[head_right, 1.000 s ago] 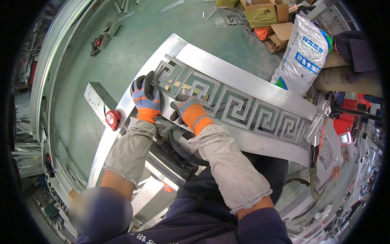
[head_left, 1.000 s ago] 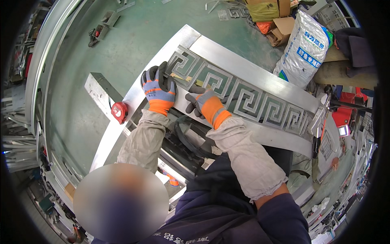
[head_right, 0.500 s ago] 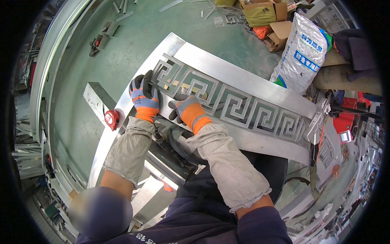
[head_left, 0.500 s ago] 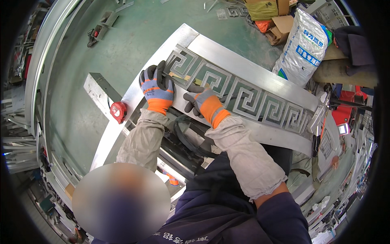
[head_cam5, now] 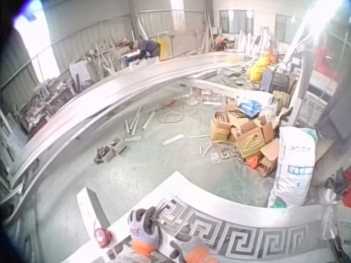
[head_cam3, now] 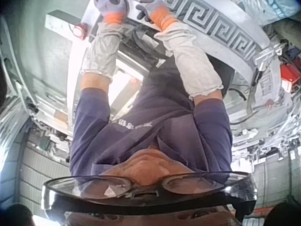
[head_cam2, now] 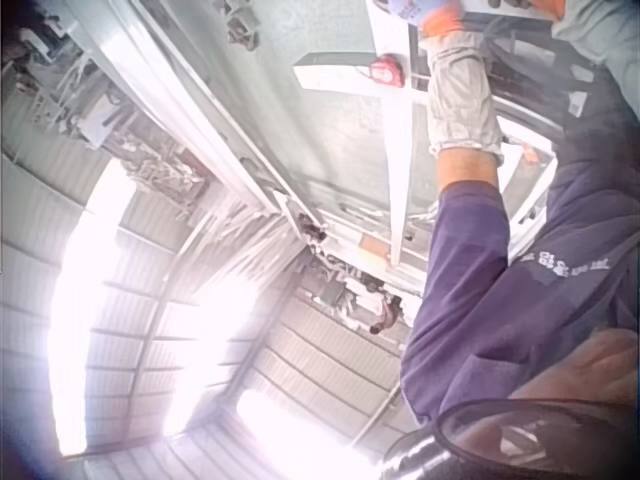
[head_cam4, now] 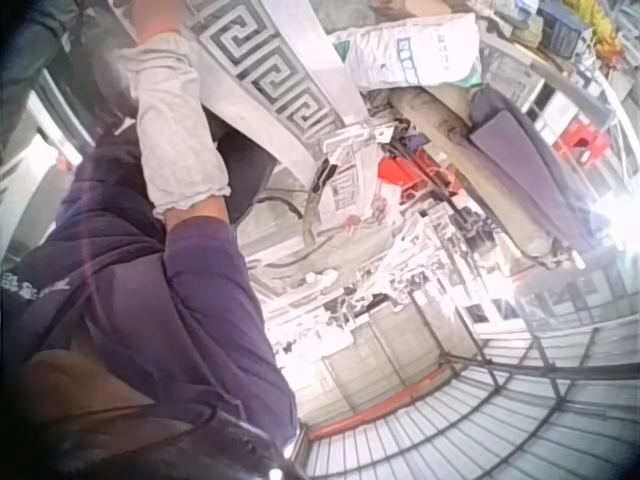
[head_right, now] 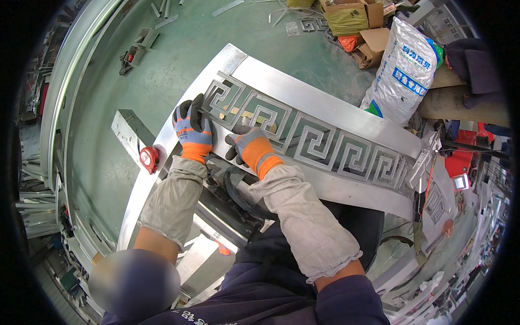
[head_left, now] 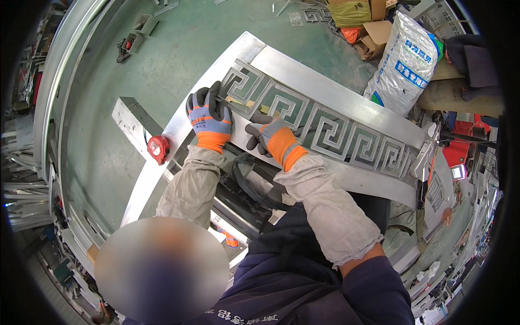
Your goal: The person welds decorative Greek key metal inserts into a curved aluminum frame using a handheld welding torch. They repeatedly position each insert, weld it in place, and adjust alignment along the frame's curve.
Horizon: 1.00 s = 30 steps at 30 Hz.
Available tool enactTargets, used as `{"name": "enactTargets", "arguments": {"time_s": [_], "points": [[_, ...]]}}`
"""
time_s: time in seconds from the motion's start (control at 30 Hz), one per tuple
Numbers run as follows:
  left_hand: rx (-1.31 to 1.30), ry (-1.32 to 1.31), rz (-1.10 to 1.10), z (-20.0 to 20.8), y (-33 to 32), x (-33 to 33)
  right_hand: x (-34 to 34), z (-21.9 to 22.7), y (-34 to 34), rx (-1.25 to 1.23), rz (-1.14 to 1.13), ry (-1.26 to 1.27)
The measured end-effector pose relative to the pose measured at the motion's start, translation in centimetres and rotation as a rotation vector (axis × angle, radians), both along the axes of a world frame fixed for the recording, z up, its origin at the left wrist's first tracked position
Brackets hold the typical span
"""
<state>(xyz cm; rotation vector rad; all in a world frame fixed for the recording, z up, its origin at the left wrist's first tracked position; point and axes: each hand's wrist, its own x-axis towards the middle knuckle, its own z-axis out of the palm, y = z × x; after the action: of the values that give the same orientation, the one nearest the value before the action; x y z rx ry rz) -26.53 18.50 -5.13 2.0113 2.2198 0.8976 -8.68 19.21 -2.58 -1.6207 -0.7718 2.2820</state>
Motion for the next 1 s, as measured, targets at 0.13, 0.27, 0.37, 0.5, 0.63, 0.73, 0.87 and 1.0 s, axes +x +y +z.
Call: {"name": "enactTargets", "arguments": {"time_s": [0.13,0.27,0.37,0.5,0.63,0.73,0.87,1.0], "points": [[0.003,0.000,-0.020,0.10,-0.10,-0.08,0.09,-0.36,-0.12,0.035,-0.001,0.024],[-0.023,0.001,-0.023,0.36,-0.30,-0.10,0.01,0.13,-0.19,0.037,-0.023,-0.001],[0.004,-0.016,-0.023,0.29,-0.17,-0.12,0.03,0.07,-0.17,0.018,-0.031,0.011],[0.019,-0.017,-0.019,0.45,-0.08,0.00,-0.04,0.07,-0.04,-0.008,-0.027,-0.007],[0.025,-0.015,-0.014,0.40,-0.10,0.03,-0.09,0.09,-0.03,-0.012,-0.023,-0.018],[0.014,-0.019,-0.012,0.37,-0.07,0.11,-0.12,-0.11,0.14,-0.040,-0.007,-0.015],[0.011,-0.033,-0.008,0.35,-0.15,0.03,-0.26,0.14,0.46,-0.092,0.022,-0.024],[0.009,-0.034,-0.014,0.34,-0.12,0.04,-0.15,-0.19,0.19,-0.075,-0.007,-0.002]]}}
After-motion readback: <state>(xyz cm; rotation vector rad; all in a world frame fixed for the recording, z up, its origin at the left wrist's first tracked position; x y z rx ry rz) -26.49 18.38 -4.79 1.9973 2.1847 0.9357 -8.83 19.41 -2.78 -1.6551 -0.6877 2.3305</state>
